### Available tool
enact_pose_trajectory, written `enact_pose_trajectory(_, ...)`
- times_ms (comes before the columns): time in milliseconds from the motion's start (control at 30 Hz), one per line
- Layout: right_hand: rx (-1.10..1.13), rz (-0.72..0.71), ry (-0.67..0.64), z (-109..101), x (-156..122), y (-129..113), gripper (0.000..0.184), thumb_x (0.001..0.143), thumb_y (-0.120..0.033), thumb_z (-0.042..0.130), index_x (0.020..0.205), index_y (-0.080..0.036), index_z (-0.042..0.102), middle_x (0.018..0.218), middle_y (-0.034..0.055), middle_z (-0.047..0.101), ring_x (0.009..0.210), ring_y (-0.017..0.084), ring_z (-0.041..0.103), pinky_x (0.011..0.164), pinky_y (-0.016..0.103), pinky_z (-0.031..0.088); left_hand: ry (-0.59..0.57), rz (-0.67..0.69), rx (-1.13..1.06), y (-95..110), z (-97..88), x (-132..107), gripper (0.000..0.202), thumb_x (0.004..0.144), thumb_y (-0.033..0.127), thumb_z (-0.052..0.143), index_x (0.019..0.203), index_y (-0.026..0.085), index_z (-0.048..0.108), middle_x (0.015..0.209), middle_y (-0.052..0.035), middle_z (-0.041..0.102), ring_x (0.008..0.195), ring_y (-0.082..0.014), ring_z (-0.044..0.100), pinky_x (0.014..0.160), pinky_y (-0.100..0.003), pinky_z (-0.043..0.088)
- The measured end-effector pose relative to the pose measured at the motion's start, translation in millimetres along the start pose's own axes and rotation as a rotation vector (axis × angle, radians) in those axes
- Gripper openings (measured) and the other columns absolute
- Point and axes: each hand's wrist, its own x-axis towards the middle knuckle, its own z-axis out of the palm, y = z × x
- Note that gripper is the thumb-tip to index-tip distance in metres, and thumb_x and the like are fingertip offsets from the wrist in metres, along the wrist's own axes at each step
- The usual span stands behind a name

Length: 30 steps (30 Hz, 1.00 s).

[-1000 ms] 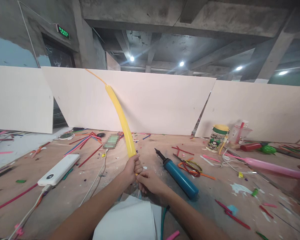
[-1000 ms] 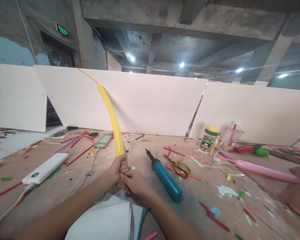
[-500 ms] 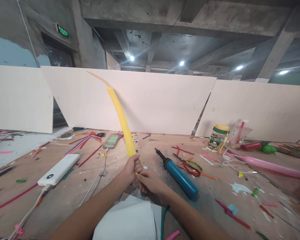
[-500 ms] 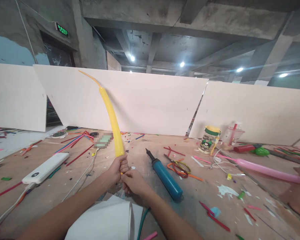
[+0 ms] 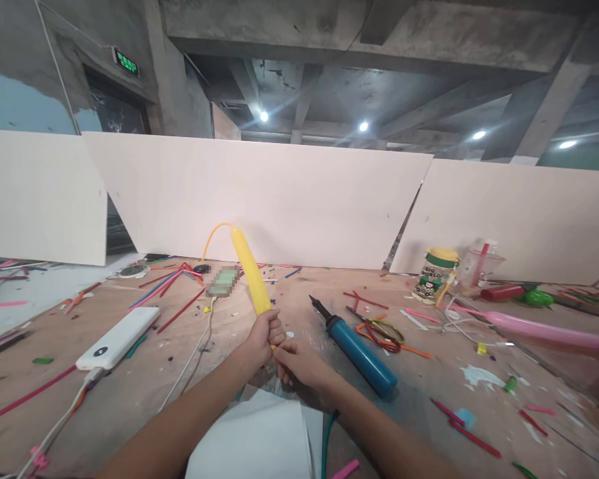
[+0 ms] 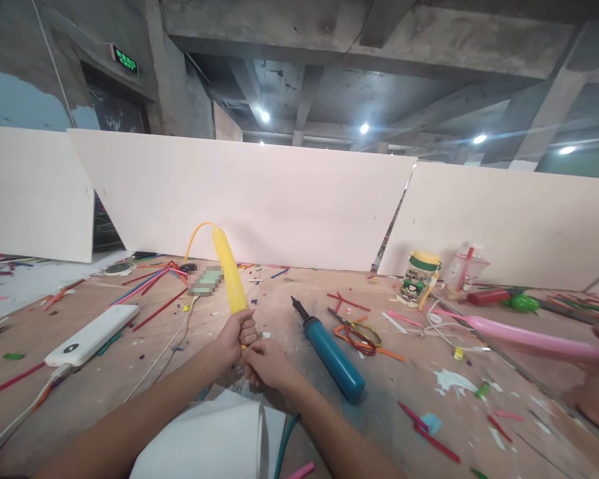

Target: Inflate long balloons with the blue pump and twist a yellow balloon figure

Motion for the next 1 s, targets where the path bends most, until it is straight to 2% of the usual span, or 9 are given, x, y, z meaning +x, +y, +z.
enact_pose_trajectory(267, 0.006, 0.001, -0.005, -0.2, 1.5, 2.1, 0.026, 0.082, -0.027, 0.048, 0.058, -0.016, 0.049, 0.045, -0.0025, 0.052, 0.035, 0.007, 0.046, 0.036, 0.018, 0.034, 0.012, -0.013, 0.001, 0.2, 2.5, -1.2, 0.048, 0.081, 0.018, 0.051, 0.051, 0.022, 0.014, 0.033, 0.0104, 0.015, 0.025, -0.0033, 0.013, 0.028, -0.018, 0.009)
enact_pose_trajectory(767, 0.005, 0.01, 0.0, 0.1, 0.5, -1.6, 0.026, 0.079, -0.023, 0.047, 0.054, -0.016, 0.049, 0.044, -0.0024, 0.052, 0.034, 0.006, 0.045, 0.035, 0.017, 0.034, 0.01, -0.026, 0.004, 0.6, 1.8, -1.0, 0.047, 0.083, 0.02, 0.05, 0.052, 0.022, 0.014, 0.034, 0.0104, 0.015, 0.026, -0.0031, 0.013, 0.029, -0.017, 0.01)
enact_pose_trajectory(1000, 0.014, 0.012, -0.003, -0.1, -0.4, -1.0, 0.027, 0.081, -0.026, 0.048, 0.056, -0.016, 0.049, 0.043, -0.003, 0.051, 0.034, 0.006, 0.045, 0.034, 0.016, 0.034, 0.024, -0.035, 0.015, 0.7, 3.4, -2.7, 0.047, 0.084, 0.02, 0.047, 0.052, 0.022, 0.014, 0.034, 0.0105, 0.015, 0.026, -0.0032, 0.012, 0.028, -0.017, 0.01)
